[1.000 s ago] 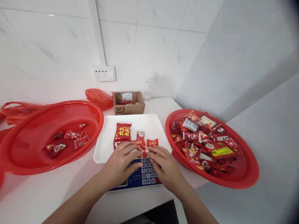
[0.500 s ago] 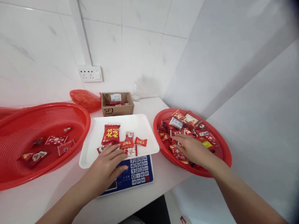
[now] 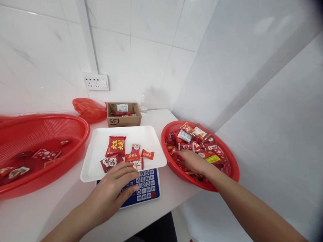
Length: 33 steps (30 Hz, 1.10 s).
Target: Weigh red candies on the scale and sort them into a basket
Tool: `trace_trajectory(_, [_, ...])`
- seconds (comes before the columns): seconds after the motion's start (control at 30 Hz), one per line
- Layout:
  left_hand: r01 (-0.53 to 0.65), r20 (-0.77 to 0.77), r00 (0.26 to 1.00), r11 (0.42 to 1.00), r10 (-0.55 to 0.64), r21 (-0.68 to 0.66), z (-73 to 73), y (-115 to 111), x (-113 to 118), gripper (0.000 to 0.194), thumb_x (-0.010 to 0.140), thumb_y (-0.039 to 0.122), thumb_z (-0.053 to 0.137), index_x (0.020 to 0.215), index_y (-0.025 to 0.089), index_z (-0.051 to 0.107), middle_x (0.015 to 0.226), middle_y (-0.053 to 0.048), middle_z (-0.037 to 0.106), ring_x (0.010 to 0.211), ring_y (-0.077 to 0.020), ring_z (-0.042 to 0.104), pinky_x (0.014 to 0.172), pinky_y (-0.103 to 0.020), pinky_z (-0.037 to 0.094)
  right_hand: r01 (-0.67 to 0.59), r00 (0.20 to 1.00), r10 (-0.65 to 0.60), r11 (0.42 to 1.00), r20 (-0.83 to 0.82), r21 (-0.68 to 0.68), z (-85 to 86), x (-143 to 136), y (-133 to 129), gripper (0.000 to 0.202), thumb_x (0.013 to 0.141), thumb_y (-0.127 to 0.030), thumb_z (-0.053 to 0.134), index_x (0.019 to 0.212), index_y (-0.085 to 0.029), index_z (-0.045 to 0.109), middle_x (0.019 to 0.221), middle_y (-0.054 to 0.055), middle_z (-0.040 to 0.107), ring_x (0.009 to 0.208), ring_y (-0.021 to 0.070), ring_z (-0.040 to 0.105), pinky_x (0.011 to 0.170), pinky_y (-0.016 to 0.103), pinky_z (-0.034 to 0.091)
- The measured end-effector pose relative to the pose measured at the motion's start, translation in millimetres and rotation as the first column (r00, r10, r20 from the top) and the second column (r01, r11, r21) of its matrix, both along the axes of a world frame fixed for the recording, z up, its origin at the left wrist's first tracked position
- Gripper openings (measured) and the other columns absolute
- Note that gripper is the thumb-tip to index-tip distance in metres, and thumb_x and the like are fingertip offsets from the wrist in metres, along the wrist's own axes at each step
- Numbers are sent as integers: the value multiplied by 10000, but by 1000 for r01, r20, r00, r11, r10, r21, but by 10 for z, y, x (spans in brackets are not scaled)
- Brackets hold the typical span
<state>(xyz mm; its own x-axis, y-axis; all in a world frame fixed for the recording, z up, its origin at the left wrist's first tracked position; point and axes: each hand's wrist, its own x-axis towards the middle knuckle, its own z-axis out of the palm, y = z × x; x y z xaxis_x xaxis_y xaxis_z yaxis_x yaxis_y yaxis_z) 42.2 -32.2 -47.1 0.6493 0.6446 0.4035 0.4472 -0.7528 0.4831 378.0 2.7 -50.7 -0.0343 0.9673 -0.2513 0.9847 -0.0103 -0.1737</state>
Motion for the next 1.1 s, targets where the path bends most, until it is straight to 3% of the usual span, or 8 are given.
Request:
trace_trajectory(0.17, [32,88,996,996,-25,-82,1,6,68,215,952,259,522,1089,207,678,1083,-88,736,1082,-245,658,941,-421,550,253,951,-172,910,-257,329,244,86,-137,381,920,-163,452,1270,-144,600,1293,154,639,1130,275,632,939,404,491])
trace_trajectory(0.3, [4,145,988,946,46,-325,12,-44,256,280,925,330,562,1173,212,621,1130,-101,718,1038,-254,671,905,-420,540,369,863,-120,813,-491,450,362,-316,-455,407,975,-350,405,1345,-209,498,1235,98,655,1017,216,660,841,368,549])
trace_trajectory(0.37, [34,166,985,892,47,-451,46,-84,360,323,894,359,600,1173,197,596,1116,-101,718,1028,-262,666,900,-421,523,465,663,42,760,-747,455,332,-628,-596,354,903,-343,564,1238,-229,583,1119,80,694,950,213,667,818,363,555])
trace_trajectory(0.43, [97,215,976,840,24,-533,88,-119,430,261,898,364,584,1084,183,610,1024,-80,721,933,-236,665,846,-372,518,479,499,144,776,-854,411,269,-910,-692,319,863,-303,631,1175,-242,614,1015,57,709,875,193,674,775,339,566])
trace_trajectory(0.63, [171,437,879,730,190,-662,130,-155,304,320,974,422,458,824,182,606,799,-20,660,766,-178,594,727,-297,484,426,190,115,885,-975,188,177,-1207,-773,411,824,-428,704,1191,-269,606,986,48,704,887,183,676,740,298,579])
trace_trajectory(0.77, [263,507,834,649,220,-714,142,-195,151,275,976,400,494,961,183,662,945,-36,701,889,-191,614,845,-318,481,237,229,10,969,-973,65,253,-1222,-812,344,833,-537,658,930,-208,694,764,27,688,669,160,636,574,254,543])
trace_trajectory(0.87, [268,512,831,651,217,-710,157,-240,115,285,976,406,499,960,182,674,928,-38,701,858,-189,615,820,-313,482,259,297,-20,964,-955,61,279,-1256,-862,387,843,-556,633,740,-185,669,631,-3,593,554,124,517,504,226,470])
trace_trajectory(1.1, [281,529,824,665,202,-692,153,-267,145,292,950,448,537,884,181,635,852,-30,673,792,-172,599,754,-299,484,211,303,149,953,-941,218,324,-1289,-913,321,891,-465,596,687,-218,609,603,-21,589,524,125,505,494,224,468])
